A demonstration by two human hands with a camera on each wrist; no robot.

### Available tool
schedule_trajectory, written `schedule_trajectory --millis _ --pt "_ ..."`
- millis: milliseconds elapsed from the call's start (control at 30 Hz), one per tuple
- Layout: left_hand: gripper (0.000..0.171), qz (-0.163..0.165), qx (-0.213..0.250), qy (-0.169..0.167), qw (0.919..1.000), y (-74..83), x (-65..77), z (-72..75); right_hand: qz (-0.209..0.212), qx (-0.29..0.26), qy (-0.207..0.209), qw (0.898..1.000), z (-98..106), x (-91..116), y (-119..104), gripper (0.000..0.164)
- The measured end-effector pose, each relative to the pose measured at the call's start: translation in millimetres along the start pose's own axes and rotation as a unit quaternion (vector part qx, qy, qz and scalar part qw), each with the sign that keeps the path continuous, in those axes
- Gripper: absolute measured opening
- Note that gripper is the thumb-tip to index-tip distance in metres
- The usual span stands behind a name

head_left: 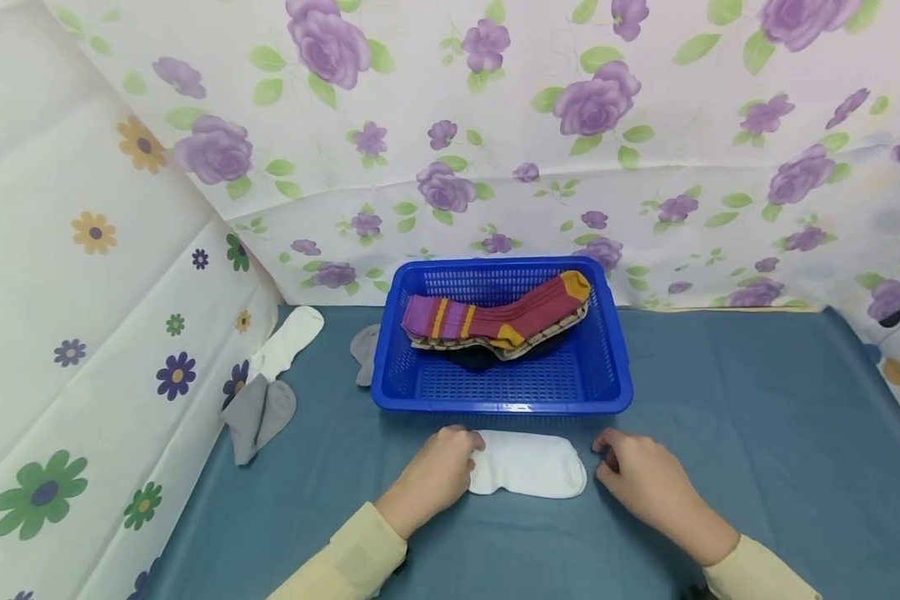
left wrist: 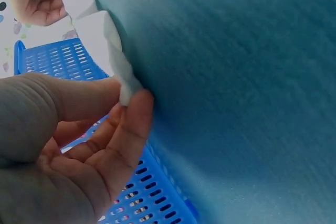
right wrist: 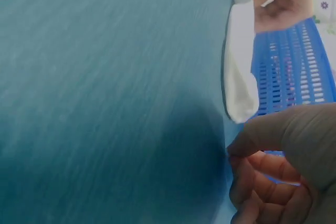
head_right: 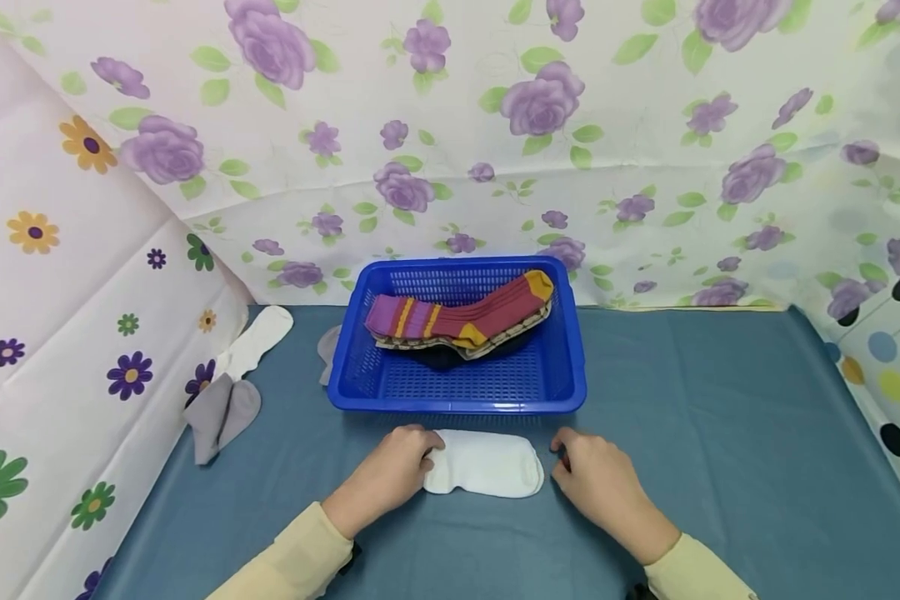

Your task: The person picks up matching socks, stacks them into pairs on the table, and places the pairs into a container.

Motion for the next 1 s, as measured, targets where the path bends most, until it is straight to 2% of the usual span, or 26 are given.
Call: schedule_trajectory --millis 67,133,233,333,433,533,633,767,1000 --pt "0.026 0.008 -0.003 -0.002 1.0000 -0.8 0.8 1.3 0.021 0.004 0.019 1.000 0.5 1.3 -3.0 0.014" --pt "0.025 0.016 -0.009 0.004 0.9998 -1.6 2.2 2.9 0.061 0.003 0.038 0.997 0.1 1.5 -10.5 0.013" --pt "0.021 0.019 -0.029 0.039 0.9987 -0.7 4.5 5.1 0.135 0.004 0.059 0.989 -1.3 0.3 -24.8 0.015" --pt "0.019 0.005 -0.031 0.072 0.9969 5.0 6.0 6.2 0.191 -0.003 0.064 0.980 -3.3 -2.5 -35.3 0.024" --pt "0.019 -0.024 -0.016 0.067 0.9973 12.7 6.2 4.7 0.224 0.000 0.055 0.973 -7.6 -5.3 -38.5 0.034" --pt "0.024 -0.039 -0.009 0.032 0.9987 16.1 6.1 0.4 0.247 0.022 0.036 0.968 -13.8 -6.3 -36.1 0.036" --pt "0.035 -0.031 -0.017 0.007 0.9993 15.2 5.8 -3.8 0.264 0.051 0.019 0.963 -18.8 -5.7 -31.3 0.034" --pt "0.046 -0.021 -0.014 -0.002 0.9997 13.4 3.6 -5.8 0.259 0.079 0.022 0.962 -20.2 -4.7 -26.5 0.032" --pt "0.047 -0.008 0.003 -0.020 0.9998 11.7 2.9 -7.4 0.248 0.086 0.016 0.965 -20.7 -0.9 -28.7 0.029"
Point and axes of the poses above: each hand's wrist, its own x-axis away from the middle knuckle, its own z-axis out of the back of the hand, y = z × x, the point moved 2 cm from there along -x, towards the middle knuckle, and after that the axes turned 12 degrees about z, right-handed, at the moved point
